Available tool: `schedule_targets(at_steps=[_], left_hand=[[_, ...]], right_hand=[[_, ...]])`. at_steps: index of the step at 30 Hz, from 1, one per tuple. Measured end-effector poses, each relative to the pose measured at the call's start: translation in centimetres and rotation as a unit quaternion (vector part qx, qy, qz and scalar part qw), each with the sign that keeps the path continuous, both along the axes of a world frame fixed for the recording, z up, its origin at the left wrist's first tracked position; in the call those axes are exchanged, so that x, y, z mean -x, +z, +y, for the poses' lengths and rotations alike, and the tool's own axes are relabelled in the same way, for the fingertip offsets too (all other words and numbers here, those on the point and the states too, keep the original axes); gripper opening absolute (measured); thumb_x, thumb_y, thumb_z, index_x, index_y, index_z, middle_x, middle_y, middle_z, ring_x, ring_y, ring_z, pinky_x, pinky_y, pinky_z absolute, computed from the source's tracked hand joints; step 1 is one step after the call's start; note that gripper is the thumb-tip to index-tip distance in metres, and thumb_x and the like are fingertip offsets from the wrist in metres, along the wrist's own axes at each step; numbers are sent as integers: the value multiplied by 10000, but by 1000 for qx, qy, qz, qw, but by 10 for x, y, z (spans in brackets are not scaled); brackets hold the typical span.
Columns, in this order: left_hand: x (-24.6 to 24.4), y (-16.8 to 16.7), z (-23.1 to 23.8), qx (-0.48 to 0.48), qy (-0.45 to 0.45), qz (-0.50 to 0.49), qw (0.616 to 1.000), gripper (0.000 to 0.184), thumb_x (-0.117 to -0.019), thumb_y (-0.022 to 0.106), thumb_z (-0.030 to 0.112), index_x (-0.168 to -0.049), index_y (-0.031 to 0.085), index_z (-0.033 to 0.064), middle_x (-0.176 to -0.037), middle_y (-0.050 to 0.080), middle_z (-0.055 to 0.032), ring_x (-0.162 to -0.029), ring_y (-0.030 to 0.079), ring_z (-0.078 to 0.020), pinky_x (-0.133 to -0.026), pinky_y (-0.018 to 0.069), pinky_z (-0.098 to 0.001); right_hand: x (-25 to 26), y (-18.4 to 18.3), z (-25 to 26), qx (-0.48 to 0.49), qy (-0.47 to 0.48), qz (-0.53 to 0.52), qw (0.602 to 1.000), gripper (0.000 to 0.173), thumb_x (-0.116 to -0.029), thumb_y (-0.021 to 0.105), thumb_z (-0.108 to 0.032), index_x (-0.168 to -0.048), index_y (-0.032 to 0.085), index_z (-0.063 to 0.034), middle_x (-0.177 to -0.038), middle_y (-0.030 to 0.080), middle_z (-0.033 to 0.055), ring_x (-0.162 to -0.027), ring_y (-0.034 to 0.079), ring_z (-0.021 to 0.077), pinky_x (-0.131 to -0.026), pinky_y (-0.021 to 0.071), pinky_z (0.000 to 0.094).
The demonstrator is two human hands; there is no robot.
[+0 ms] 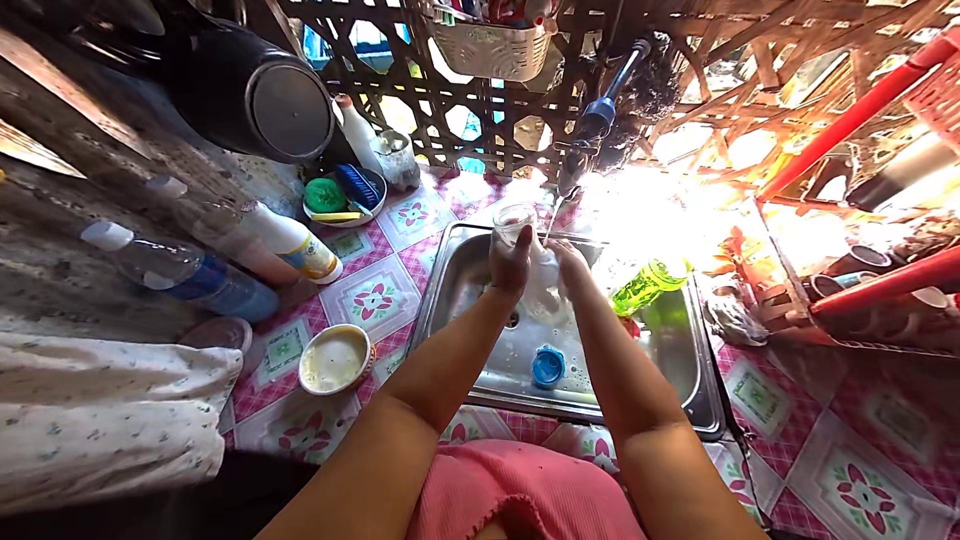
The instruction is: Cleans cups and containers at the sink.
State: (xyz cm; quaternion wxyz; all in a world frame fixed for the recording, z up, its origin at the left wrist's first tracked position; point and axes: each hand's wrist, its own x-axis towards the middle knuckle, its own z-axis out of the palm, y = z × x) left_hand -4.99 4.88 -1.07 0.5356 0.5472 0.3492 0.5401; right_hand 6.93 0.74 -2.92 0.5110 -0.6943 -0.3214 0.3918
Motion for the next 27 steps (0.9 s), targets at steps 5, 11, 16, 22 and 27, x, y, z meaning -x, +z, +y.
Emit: schedule_targets(at_steps=[5,11,16,22,27], left_hand=[[-3,5,23,53,147,-35,987,692,-1002,635,307,-1495,317,-61,-1390,542,-233,-1265,573,-219,-1092,468,-362],[12,9,27,166,190,-88,964,744,-1055,427,553,-1589,236,71,-1521,466,-160,-1383,486,-199,-1150,420,-405],[43,5,30,101,83,-116,985,608,-1107,237,469,-1539,322,49,-1463,507,-142,-1329,521,-159,-1124,450,-375],[66,-21,25,-127,-60,-31,990,925,-982,292,747,-1299,501,-96,-1108,695,-125,-1043,671,-114,-979,556,-346],[70,-27,-7,-213,-93,-4,973,1026,-840,532,812,-1215,571,-143,-1138,685,-121,-1085,627,-15,-992,506,-220]], right_hand=[[72,-5,-28,-112,-41,-370,921,501,-1015,531,-312,-1482,533,-131,-1551,449,184,-1456,376,401,-1177,279,632],[90,-52,-33,-243,-298,-24,923,631,-1030,440,-269,-1547,254,42,-1555,337,265,-1441,359,314,-1171,341,457],[64,-42,-44,-215,-178,435,856,480,-1077,247,-466,-1350,497,-160,-1247,609,145,-1122,609,349,-858,531,626],[33,-54,-41,13,-12,390,921,419,-1065,357,-451,-1146,616,-132,-892,674,48,-781,663,167,-680,576,380],[43,-22,-14,135,71,236,960,367,-1087,391,-323,-1224,599,-54,-999,657,75,-877,636,160,-782,547,377]])
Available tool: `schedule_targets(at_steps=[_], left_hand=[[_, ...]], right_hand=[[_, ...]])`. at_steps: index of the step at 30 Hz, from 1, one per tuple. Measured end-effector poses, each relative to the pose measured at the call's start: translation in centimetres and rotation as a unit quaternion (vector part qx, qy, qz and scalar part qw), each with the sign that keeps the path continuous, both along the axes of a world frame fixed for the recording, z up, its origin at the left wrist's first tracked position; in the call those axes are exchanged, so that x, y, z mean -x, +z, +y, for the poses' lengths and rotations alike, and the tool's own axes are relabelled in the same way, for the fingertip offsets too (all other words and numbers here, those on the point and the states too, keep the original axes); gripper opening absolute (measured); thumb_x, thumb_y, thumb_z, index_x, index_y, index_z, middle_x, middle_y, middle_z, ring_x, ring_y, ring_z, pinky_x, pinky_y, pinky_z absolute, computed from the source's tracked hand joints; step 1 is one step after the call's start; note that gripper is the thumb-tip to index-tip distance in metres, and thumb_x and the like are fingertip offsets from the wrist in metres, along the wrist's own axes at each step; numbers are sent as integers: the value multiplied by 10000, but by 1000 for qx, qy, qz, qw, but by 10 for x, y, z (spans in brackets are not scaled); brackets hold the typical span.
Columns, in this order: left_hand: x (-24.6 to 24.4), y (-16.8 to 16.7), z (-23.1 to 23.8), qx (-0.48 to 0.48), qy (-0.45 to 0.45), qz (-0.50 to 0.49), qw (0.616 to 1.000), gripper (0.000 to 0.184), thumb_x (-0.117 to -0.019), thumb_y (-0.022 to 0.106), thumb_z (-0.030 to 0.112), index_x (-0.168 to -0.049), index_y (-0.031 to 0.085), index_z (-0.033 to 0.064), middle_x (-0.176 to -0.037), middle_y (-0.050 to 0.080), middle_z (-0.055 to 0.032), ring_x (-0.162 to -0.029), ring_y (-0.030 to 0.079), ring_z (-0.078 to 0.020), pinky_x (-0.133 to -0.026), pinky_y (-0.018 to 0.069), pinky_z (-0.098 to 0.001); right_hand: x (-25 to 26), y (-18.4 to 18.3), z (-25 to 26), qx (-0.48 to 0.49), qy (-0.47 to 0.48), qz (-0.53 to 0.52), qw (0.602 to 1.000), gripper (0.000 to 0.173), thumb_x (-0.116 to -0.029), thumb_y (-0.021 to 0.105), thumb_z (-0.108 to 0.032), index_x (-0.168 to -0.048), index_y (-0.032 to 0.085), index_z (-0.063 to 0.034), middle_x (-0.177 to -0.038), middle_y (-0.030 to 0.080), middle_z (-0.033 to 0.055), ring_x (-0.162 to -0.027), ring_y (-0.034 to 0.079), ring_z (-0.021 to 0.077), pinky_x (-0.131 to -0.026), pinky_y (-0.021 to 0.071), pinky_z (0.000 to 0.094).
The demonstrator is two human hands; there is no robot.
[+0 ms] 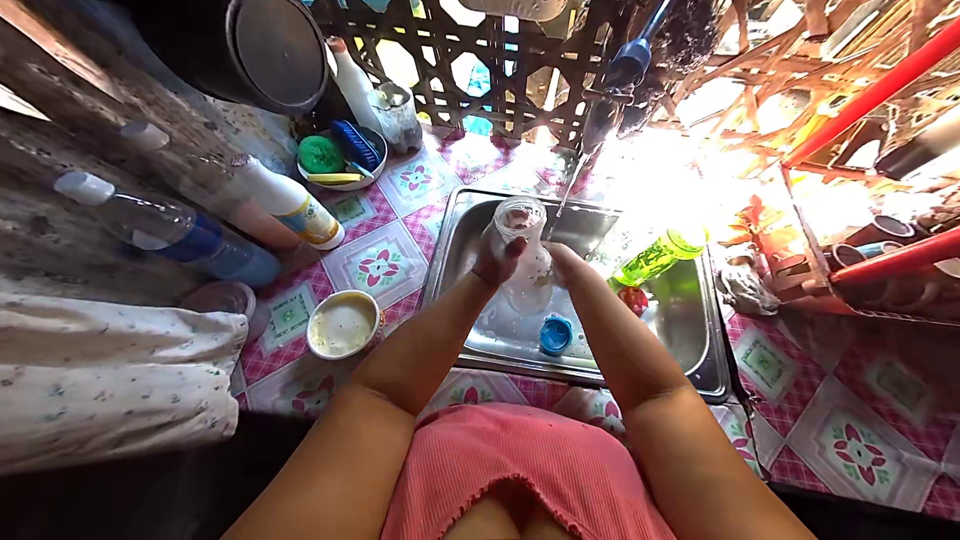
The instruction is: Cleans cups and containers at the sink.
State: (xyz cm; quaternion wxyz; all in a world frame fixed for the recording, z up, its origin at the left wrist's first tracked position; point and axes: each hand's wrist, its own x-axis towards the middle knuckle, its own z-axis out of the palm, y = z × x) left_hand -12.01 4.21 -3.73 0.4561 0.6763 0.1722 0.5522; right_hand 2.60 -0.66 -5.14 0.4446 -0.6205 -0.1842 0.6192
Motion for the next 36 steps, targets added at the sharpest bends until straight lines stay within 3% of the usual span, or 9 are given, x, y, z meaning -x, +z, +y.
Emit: schedule_targets(at_steps=[4,9,14,20,22,27,31,34,36], left_hand=[[-3,-19,-2,45,-54,43,997,992,-781,663,762,-1245,558,-108,-1127,679,-105,-1038,634,-35,-957,519,-235],[-7,-39,-3,107,10,205,973,743,-760,834,347,-1329,567,-49,-1282,639,-211,-1230,602,-259,-1093,462,-424],[-14,-38,-1,177,94,354,913,776,-928,703,505,-1443,465,-24,-1412,553,-241,-1335,532,-324,-1145,407,-490],[-38,-47,-1,139,33,526,838,815,-1002,571,543,-1519,366,-53,-1517,443,-286,-1428,419,-424,-1167,354,-575],[-52,-45,-3,119,-1,577,808,706,-1032,548,458,-1483,409,-68,-1473,476,-308,-1382,460,-460,-1112,396,-618],[-72,-58,-12,138,-40,613,777,980,-959,654,499,-1638,93,68,-1486,492,-268,-1337,521,-440,-1088,431,-610],[-60,-53,-28,132,-102,650,741,591,-1010,621,296,-1433,462,-85,-1344,575,-314,-1252,570,-460,-1039,458,-614],[-49,-51,-25,47,-195,690,695,394,-984,645,197,-1272,629,-71,-1354,589,-287,-1305,532,-454,-1076,408,-650],[-38,-46,-29,-13,-194,708,679,521,-969,672,316,-1377,596,1,-1510,472,-249,-1427,393,-461,-1113,293,-738]], right_hand=[[3,26,0,-59,-22,-54,997,307,-1078,435,-256,-1205,614,-41,-1000,658,77,-881,636,146,-777,546,357],[7,37,7,-155,-163,34,974,249,-1052,497,-241,-1152,625,-52,-956,678,66,-837,662,150,-729,569,328],[-24,35,3,-56,-53,-229,970,380,-968,608,-89,-1348,595,-90,-1164,665,167,-851,679,254,-716,586,439],[-44,39,-19,-13,60,-402,914,328,-918,686,-120,-1235,655,-41,-1154,674,230,-1079,650,371,-934,500,621],[-46,43,-30,-20,52,-407,912,306,-899,671,-76,-1204,667,-42,-1130,679,216,-1055,652,361,-911,501,616],[-49,54,-62,-22,52,-470,881,269,-973,611,-147,-1220,671,-57,-1178,679,209,-1113,647,370,-956,485,632],[-34,35,-106,-66,21,-631,772,287,-1031,554,-162,-1275,663,-58,-1216,684,217,-1118,664,413,-928,516,635],[-45,-7,-115,47,127,-563,815,506,-1002,609,-238,-1476,502,-100,-1401,587,209,-1283,578,392,-1066,444,620],[-43,-29,-120,87,138,-537,828,649,-958,668,-240,-1528,408,-71,-1383,577,269,-1268,576,444,-1054,443,647]])
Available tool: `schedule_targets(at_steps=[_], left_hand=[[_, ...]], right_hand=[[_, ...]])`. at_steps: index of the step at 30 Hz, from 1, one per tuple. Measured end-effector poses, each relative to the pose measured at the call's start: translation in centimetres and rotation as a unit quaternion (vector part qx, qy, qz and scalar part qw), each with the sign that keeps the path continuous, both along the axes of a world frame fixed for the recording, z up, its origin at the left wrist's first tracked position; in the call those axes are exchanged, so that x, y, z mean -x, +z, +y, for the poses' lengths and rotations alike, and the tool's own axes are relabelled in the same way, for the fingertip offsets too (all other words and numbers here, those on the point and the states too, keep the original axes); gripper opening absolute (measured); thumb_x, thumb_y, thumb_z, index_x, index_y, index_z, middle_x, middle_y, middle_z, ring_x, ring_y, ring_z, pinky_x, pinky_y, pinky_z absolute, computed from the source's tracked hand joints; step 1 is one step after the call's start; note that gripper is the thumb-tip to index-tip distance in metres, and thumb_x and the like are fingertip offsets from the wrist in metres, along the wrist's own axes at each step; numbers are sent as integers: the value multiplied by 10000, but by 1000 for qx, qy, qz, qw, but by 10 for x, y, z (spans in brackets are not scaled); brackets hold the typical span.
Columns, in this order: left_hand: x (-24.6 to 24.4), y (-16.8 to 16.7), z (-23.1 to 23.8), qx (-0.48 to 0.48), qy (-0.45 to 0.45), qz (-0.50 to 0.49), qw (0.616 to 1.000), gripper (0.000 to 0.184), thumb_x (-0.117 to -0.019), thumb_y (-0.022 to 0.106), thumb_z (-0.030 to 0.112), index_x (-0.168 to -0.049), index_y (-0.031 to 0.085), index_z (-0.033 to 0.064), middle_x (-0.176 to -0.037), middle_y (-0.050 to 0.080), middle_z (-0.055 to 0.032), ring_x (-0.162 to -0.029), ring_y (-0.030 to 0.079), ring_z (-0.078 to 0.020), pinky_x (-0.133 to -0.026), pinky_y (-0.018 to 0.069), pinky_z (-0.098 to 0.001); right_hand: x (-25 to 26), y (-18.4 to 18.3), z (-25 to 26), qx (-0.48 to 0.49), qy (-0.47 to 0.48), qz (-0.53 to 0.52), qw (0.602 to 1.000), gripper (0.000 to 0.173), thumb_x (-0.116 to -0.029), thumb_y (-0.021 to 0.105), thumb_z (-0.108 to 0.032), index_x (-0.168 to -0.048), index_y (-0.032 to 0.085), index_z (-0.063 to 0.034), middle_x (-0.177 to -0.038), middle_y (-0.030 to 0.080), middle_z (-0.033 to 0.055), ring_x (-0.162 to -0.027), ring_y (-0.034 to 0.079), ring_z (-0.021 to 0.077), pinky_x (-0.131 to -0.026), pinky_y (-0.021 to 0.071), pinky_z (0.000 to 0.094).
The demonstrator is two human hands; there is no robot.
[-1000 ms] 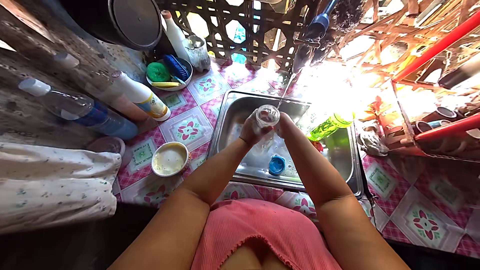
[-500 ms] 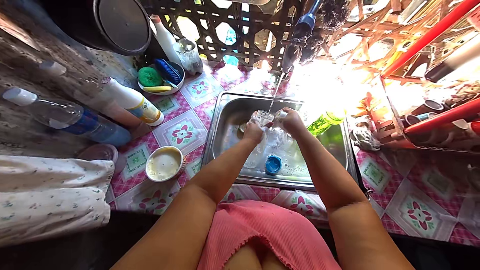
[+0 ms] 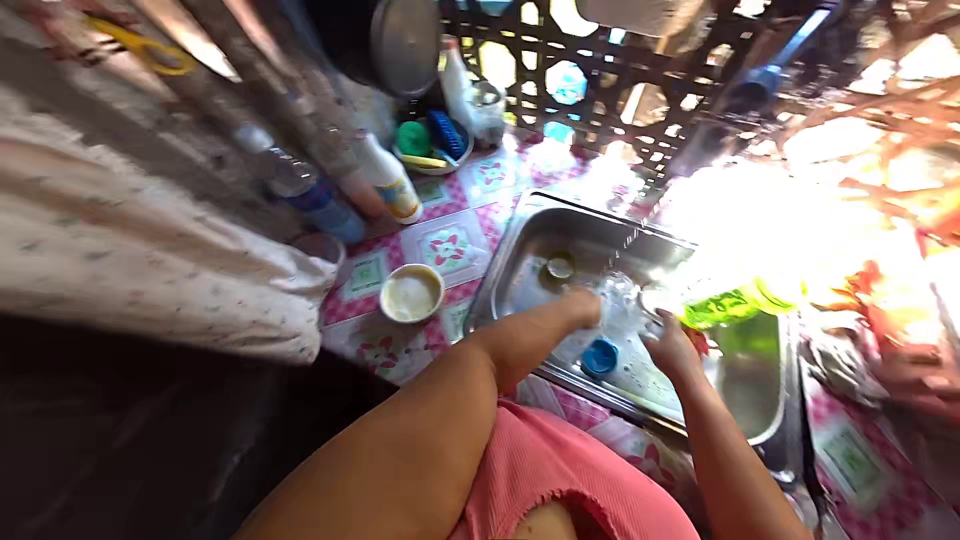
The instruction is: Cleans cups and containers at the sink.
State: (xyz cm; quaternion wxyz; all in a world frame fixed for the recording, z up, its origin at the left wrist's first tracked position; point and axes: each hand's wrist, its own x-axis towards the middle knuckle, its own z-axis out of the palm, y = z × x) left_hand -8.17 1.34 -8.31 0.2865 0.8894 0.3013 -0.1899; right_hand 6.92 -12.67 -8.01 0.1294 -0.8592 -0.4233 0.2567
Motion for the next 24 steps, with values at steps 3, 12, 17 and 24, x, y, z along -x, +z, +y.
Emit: schedule_targets(at_steps=[3,12,17,24], left_hand=[[17,7,-5,-78,-23,-65,995,560,-957,683,367,-1440,577,103,-1653,307,-143,-1552,161,-389,-1197,62,-727],[190,100,33,-118,104,-261,952,488,-986,660,280,-1425,586,80,-1501,530,-139,-1430,450,-288,-1203,325,-482],[313,114,66,-41,347,-189,918,481,-1077,506,273,-1491,474,30,-1453,552,-201,-1320,556,-334,-1128,414,-533],[375,84,72,42,388,-40,920,374,-1075,458,196,-1418,571,97,-1240,656,-198,-1024,667,-305,-925,521,-512]], right_hand=[[9,-4,1,-8,1,-29,1000,588,-915,716,-230,-1415,507,-3,-1314,590,314,-1229,574,491,-1018,441,680],[116,67,61,-196,184,57,961,547,-903,740,-274,-1317,579,45,-1309,588,277,-1202,598,390,-1036,486,543],[240,84,109,-260,445,76,854,443,-908,710,-320,-1238,673,-27,-1269,658,202,-1260,578,374,-1100,418,564],[338,60,155,-164,559,17,812,524,-1013,563,-436,-1427,554,-114,-1512,522,91,-1488,358,313,-1189,199,675]])
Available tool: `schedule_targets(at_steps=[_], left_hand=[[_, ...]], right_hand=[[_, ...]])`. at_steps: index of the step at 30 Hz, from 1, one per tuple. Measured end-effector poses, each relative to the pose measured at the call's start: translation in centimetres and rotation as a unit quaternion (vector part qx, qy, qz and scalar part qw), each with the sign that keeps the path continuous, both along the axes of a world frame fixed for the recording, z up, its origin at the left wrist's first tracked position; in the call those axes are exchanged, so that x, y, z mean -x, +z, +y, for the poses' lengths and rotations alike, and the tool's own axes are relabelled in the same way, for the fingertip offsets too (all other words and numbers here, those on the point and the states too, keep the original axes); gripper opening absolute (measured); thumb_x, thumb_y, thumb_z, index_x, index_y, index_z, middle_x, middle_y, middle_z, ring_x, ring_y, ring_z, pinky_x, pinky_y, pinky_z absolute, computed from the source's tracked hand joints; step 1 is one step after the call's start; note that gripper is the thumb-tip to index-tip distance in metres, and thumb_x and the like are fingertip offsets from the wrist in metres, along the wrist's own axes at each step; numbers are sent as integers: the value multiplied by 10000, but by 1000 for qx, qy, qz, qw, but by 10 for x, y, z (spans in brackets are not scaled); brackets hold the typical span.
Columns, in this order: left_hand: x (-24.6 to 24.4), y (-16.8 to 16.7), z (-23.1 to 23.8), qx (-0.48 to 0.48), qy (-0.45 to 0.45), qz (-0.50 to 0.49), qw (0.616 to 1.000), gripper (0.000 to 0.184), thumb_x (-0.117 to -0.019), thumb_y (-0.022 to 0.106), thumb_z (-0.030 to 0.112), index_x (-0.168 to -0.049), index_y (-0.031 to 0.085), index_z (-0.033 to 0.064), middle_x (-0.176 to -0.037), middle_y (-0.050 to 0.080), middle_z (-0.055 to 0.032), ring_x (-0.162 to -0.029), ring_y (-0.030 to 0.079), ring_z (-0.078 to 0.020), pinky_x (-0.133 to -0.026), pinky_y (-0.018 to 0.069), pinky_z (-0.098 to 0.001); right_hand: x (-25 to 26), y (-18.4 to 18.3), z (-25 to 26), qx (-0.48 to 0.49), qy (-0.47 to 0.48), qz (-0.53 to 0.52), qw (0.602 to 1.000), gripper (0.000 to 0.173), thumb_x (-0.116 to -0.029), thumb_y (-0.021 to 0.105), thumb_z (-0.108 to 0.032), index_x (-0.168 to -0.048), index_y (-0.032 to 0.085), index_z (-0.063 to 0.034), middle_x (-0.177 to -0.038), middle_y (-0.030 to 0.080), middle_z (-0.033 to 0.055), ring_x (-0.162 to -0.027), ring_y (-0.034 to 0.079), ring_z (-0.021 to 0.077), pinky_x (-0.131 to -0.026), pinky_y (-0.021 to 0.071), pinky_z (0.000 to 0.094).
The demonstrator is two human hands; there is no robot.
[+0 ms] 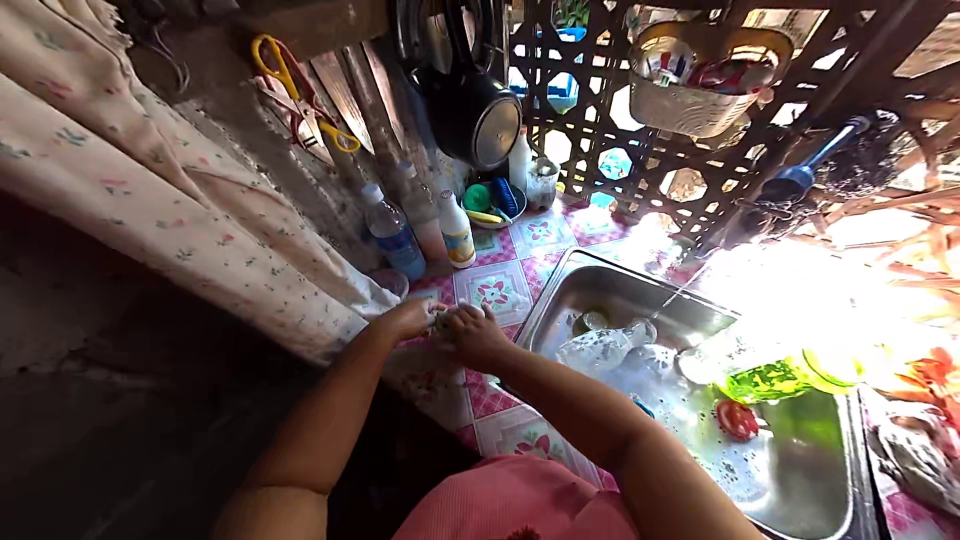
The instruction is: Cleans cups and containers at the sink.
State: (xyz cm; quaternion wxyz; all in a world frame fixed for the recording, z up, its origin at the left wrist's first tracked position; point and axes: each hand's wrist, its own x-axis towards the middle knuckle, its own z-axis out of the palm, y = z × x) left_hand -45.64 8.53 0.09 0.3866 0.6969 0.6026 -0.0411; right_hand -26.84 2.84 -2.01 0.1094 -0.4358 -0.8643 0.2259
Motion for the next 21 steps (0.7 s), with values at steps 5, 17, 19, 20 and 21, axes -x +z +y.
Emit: schedule_targets(at_steps=[5,17,19,20,21], left_hand=[[0,-4,9,61,21,-27,998,354,-1060,527,162,-1397,563,61,-1241,644,-200,-1019,672,-282,-913,544,-475],[-87,-18,59,-94,6,-68,993,340,-1050,529,160,-1293,605,-65,-1224,640,-293,-1150,623,-409,-1018,460,-589],[-113,-33,80,-102,73,-83,989,348,-1053,535,196,-1304,602,-35,-1222,640,-286,-1134,625,-418,-995,473,-595],[-122,-46,93,-116,105,-97,983,356,-1043,545,218,-1301,613,-18,-1227,641,-289,-1145,620,-438,-991,469,-623],[-132,-54,106,-125,139,-118,975,366,-1035,555,220,-1310,615,-14,-1254,628,-299,-1178,604,-453,-1007,456,-640]], right_hand=[[-4,1,-6,32,23,-25,999,523,-1039,537,-320,-1533,470,-163,-1631,373,81,-1542,245,319,-1196,114,695],[-183,52,-40,-115,-366,78,920,340,-909,717,-200,-1245,730,-145,-1434,583,139,-1370,476,380,-1108,353,641],[-213,75,-45,-204,-397,57,893,282,-925,677,-210,-1186,752,-137,-1403,607,131,-1353,490,382,-1093,357,643],[-226,89,-46,-239,-410,40,879,272,-936,650,-215,-1174,754,-133,-1408,605,122,-1360,480,379,-1100,338,638],[-240,105,-46,-263,-423,19,867,276,-944,623,-216,-1173,751,-131,-1424,592,118,-1384,457,374,-1118,316,631]])
